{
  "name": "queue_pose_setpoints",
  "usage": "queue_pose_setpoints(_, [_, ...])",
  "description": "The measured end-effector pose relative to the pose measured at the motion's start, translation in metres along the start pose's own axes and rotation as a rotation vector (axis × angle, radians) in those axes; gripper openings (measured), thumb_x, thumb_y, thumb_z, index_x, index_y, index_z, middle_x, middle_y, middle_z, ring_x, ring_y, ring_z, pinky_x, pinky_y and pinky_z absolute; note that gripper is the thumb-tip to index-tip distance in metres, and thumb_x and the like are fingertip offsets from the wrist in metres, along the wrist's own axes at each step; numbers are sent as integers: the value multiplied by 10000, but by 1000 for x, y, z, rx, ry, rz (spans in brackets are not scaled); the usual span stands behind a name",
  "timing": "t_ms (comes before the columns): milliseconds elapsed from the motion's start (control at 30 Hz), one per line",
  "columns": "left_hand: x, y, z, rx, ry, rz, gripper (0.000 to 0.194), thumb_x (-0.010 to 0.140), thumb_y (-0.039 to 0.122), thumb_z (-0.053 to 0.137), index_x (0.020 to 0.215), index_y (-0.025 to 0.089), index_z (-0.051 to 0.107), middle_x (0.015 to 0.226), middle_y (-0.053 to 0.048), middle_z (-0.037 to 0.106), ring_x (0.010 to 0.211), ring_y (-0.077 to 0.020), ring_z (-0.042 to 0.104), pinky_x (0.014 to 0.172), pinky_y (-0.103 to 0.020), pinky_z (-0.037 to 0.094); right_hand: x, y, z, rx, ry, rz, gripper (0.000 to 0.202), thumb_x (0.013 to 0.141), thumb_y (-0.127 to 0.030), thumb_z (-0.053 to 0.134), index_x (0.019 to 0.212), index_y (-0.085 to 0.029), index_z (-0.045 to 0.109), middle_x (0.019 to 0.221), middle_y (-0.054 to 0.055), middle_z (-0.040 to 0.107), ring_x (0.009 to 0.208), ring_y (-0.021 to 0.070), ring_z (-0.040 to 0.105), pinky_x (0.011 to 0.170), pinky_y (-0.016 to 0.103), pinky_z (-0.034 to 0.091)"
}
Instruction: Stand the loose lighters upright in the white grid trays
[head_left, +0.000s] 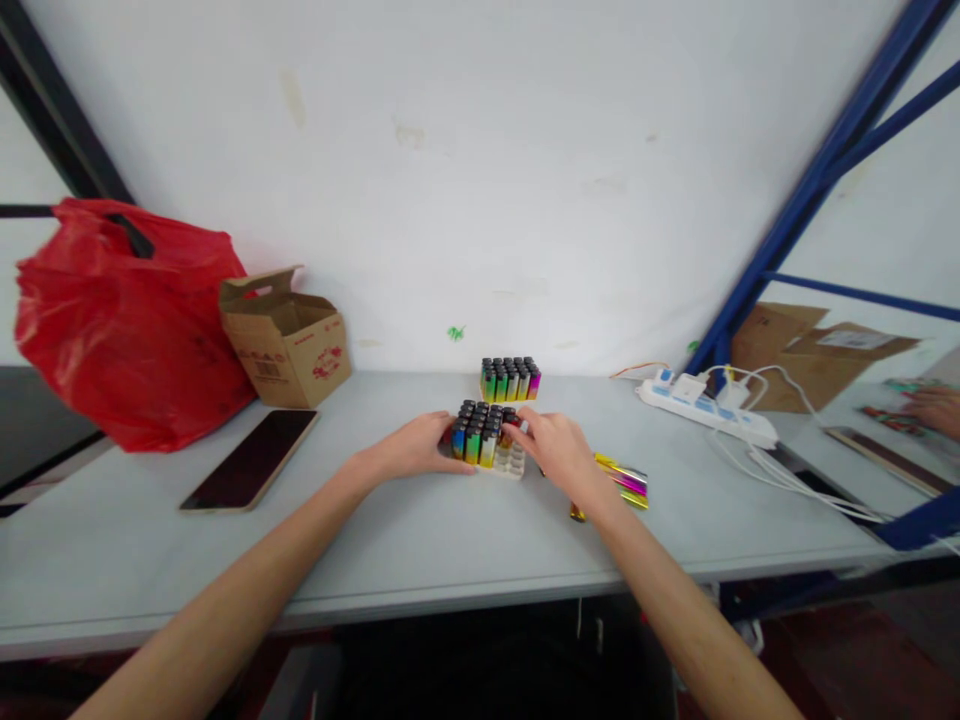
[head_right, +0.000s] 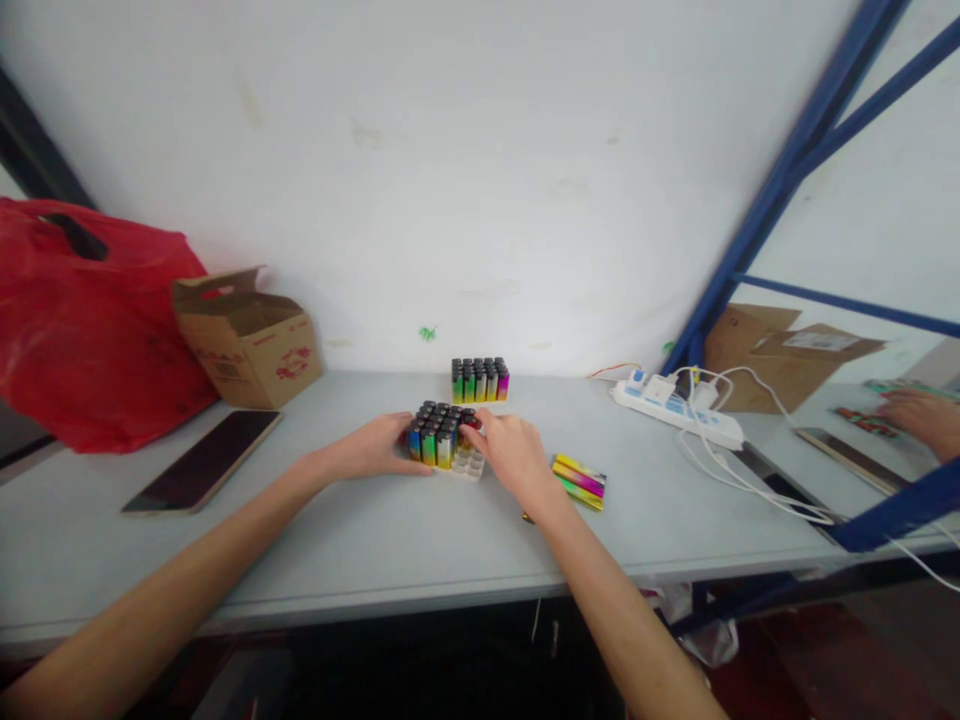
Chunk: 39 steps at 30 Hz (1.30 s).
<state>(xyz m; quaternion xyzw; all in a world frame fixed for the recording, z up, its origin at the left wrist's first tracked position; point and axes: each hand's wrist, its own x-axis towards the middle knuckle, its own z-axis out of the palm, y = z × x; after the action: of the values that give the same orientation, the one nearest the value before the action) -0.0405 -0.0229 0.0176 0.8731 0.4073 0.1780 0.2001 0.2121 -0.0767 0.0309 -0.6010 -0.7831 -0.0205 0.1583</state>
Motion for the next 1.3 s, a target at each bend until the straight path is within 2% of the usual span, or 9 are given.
queue_pose_setpoints(167, [0,0,0,-3,8,-14,643,626,700,786,1017,196,697,949,-65,743,849,-266,673,742,-327,493,0,5,-5,20,-80,-25,479,1041,-584,423,1000,-203,711,847,99,755,800,248,707,695,298,424])
queue_pose_setpoints(367, [1,1,0,36,-22,-26,651,656,737,757,1006,194,680,989,-69,740,849,-268,674,714,-329,485,5,37,-22,217,-53,-133,352,1070,-379,447,1000,-170,722,852,69,758,770,194,673,749,283,433])
queue_pose_setpoints(500, [0,0,1,29,-11,-47,671,631,743,769,1002,191,680,961,-65,736,818,-262,667,713,-332,482,1,62,-27,210,-138,-139,227,1008,-272,551,1046,-161,746,1045,106,767,951,231,690,864,311,468])
queue_pose_setpoints(600, [0,1,0,32,-1,-41,666,630,734,775,1000,188,681,965,-68,732,819,-256,661,717,-331,483,-3,77,-28,232,-206,-125,224,931,-271,662,1104,-170,761,1151,116,752,1073,267,679,950,335,477])
queue_pose_setpoints(800, [0,3,-1,4,-3,-1,638,648,716,775,1012,198,693,956,-67,739,823,-259,669,713,-325,487,-2,75,-25,261,-334,-129,176,881,-243,699,1027,-189,781,1037,93,767,952,255,690,865,333,506])
queue_pose_setpoints(867, [0,3,-1,6,-6,-2,640,646,716,775,1012,198,692,949,-66,741,827,-263,671,716,-326,488,0,72,-23,210,-305,-149,144,895,-239,682,997,-180,766,1005,97,754,934,248,673,850,331,494])
queue_pose_setpoints(1000, [0,2,-1,11,-6,-7,637,647,719,771,1006,199,687,940,-62,740,822,-261,670,710,-327,487,2,70,-23,174,-109,-150,199,982,-295,573,1044,-165,711,990,104,723,933,231,651,850,323,467])
queue_pose_setpoints(1133, [0,3,-2,38,-23,-7,637,670,732,756,1001,195,670,962,-68,736,830,-262,669,710,-333,485,4,66,-29,326,-5,-133,322,1038,-378,469,1150,-182,698,941,71,749,746,186,648,779,302,458])
queue_pose_setpoints(1300, [0,5,-2,41,-28,-17,626,680,717,756,1012,193,671,974,-69,736,842,-265,672,714,-332,489,6,55,-31,519,125,-94,350,992,-480,545,1114,-228,755,912,44,767,753,194,637,729,302,445])
